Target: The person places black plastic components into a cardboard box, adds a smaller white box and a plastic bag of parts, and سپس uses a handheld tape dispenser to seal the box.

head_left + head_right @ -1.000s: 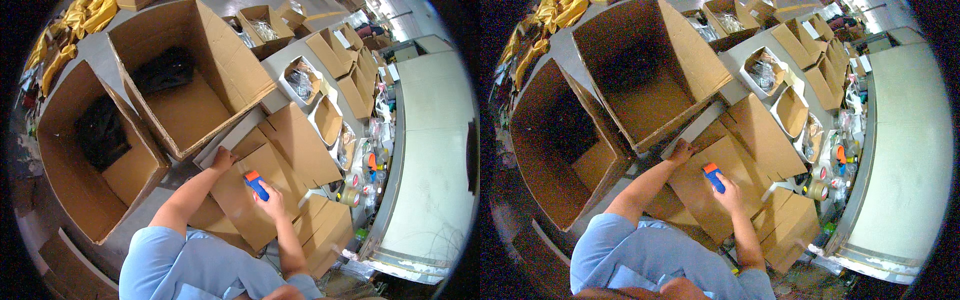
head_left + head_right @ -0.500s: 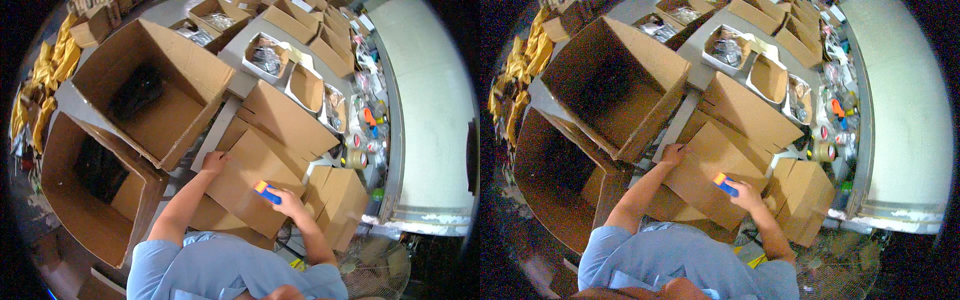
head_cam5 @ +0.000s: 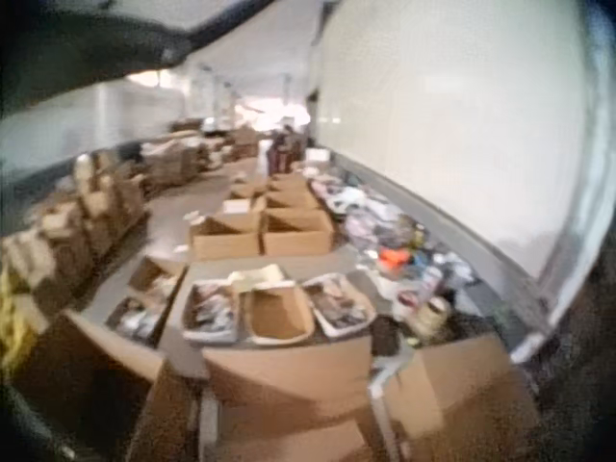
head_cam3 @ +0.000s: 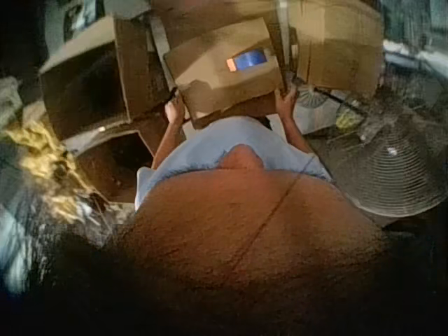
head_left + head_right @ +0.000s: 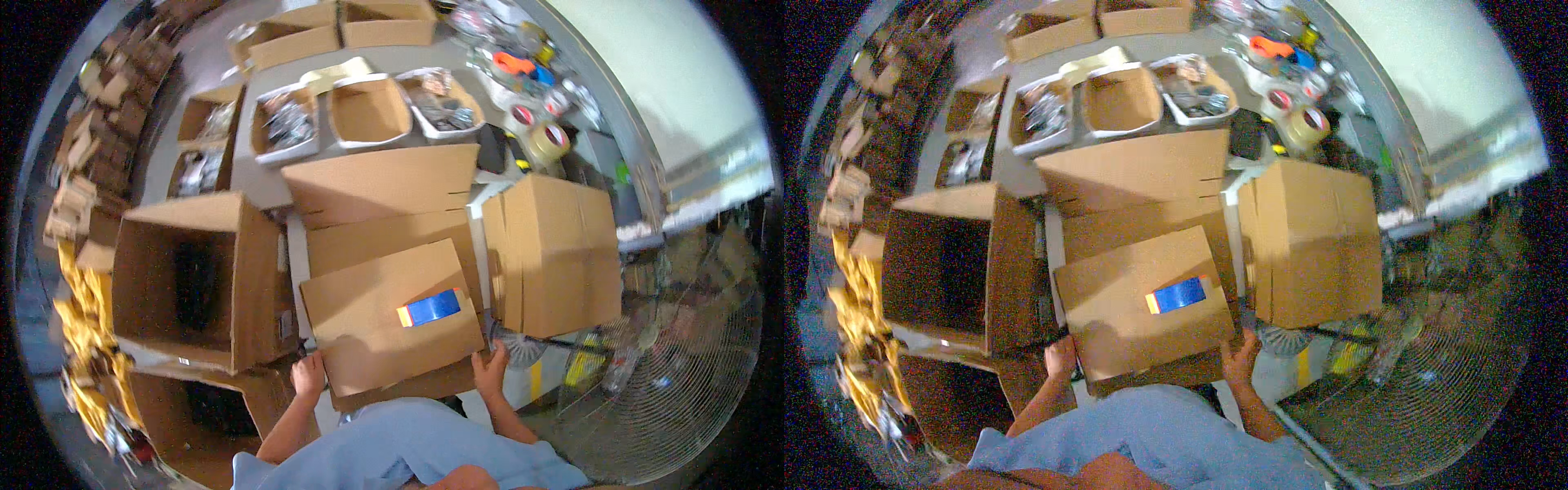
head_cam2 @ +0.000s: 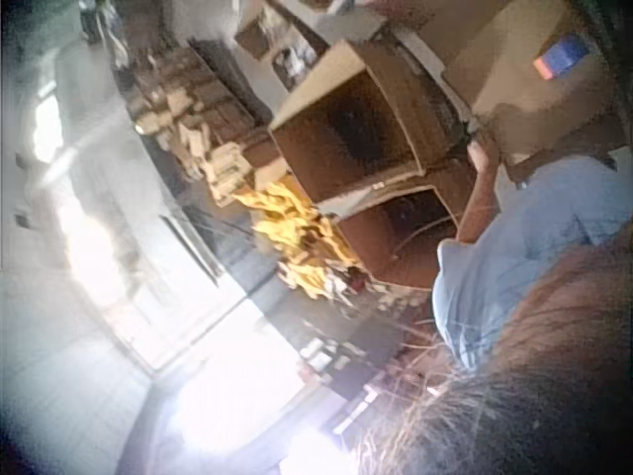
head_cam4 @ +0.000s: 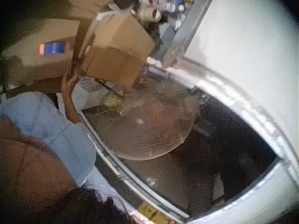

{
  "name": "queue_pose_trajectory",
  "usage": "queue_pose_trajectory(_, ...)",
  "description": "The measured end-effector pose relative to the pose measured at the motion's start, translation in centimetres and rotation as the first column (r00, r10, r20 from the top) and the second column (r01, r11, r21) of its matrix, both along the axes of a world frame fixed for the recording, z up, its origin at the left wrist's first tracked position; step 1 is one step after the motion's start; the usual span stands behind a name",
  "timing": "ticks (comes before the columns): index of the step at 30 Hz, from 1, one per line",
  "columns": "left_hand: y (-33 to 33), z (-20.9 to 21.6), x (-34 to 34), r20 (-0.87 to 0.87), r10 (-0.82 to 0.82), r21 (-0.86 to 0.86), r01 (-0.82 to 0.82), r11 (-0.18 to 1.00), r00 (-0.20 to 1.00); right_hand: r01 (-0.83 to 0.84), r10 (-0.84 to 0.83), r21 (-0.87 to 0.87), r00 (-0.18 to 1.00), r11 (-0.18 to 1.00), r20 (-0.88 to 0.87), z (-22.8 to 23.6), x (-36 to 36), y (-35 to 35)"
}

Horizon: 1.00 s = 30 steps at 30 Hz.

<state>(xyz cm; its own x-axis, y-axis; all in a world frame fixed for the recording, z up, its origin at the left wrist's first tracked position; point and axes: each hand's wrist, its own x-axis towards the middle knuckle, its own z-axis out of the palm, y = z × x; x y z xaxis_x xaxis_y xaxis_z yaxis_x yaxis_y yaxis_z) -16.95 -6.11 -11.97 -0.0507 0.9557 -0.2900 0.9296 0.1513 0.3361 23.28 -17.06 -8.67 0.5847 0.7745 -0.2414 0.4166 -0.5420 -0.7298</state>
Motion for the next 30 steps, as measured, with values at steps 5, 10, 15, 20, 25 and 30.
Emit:
queue_pose_trajectory(5, 13.5, 6.2, 10.4, 0.248, -0.391, 0.446, 0.254, 0.858, 0.886, 0.285, -0.171, 0.302, 0.919, 0.910, -0.355, -6.5, -5.5, -0.7)
queue_pose_trajectory(10, 25.3, 0.2, 23.4, 0.622, -0.535, 0.055, 0.650, 0.758, 0.572, 0.200, -0.160, 0.389, 0.978, 0.899, -0.132, -5.2, -6.0, 3.4)
queue_pose_trajectory(15, 27.2, -2.6, 29.8, 0.747, -0.531, -0.045, 0.827, 0.560, 0.401, 0.411, -0.319, 0.194, 0.870, 0.891, -0.377, -1.0, -5.9, 4.9)
queue_pose_trajectory(20, 26.1, -1.1, 30.9, 0.295, -0.870, -0.049, 0.915, 0.400, 0.396, 0.278, -0.268, -0.026, 0.945, 0.960, 0.190, -4.4, -5.6, 3.2)
queue_pose_trajectory(25, 26.6, -2.1, 30.2, 0.246, -0.892, -0.085, 0.925, 0.370, 0.379, 0.178, -0.169, -0.156, 0.983, 0.972, 0.067, -3.5, -5.1, 4.2)
queue_pose_trajectory(30, 27.0, -4.2, 29.2, 0.281, -0.863, -0.083, 0.906, 0.415, 0.421, 0.232, -0.249, -0.096, 0.937, 0.968, -0.244, -1.7, -5.1, 5.9)
